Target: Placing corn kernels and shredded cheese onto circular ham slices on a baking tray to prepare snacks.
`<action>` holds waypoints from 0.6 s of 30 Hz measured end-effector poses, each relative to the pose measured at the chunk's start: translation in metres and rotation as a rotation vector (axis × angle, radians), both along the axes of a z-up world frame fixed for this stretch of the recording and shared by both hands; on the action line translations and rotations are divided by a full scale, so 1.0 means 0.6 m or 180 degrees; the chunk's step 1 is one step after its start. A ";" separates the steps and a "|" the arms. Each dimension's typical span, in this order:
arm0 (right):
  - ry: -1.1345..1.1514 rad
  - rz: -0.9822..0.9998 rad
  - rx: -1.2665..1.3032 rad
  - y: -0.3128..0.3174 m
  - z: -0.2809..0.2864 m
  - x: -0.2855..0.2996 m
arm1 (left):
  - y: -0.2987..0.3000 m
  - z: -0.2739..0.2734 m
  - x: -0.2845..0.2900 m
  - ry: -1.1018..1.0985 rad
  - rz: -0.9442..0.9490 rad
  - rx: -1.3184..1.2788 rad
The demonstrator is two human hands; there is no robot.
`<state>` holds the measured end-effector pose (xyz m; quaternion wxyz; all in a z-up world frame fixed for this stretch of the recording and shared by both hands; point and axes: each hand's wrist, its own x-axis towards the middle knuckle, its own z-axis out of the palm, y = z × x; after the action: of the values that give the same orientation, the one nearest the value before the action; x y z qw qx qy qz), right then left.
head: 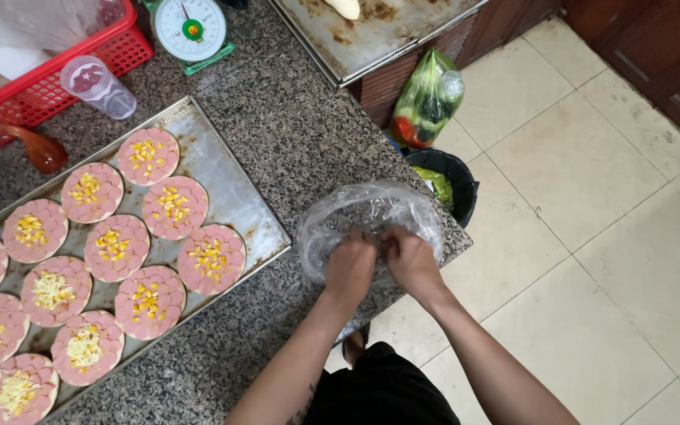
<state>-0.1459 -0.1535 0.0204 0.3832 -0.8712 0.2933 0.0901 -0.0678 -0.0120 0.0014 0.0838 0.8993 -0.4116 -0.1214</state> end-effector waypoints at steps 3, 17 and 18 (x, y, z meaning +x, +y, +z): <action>0.0133 -0.0026 -0.0099 -0.004 -0.019 0.000 | -0.004 0.026 -0.011 -0.0035 0.0067 -0.0113; 0.0403 -0.0171 0.0032 -0.008 -0.030 0.008 | -0.007 0.015 -0.011 -0.0907 -0.0625 0.0001; 0.0424 -0.0226 0.0052 -0.011 -0.036 0.010 | -0.004 0.034 -0.009 -0.0861 -0.0722 0.0017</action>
<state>-0.1397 -0.1604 -0.0010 0.3728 -0.8492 0.3481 0.1367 -0.0732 -0.0146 0.0220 0.0110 0.8555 -0.5177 -0.0091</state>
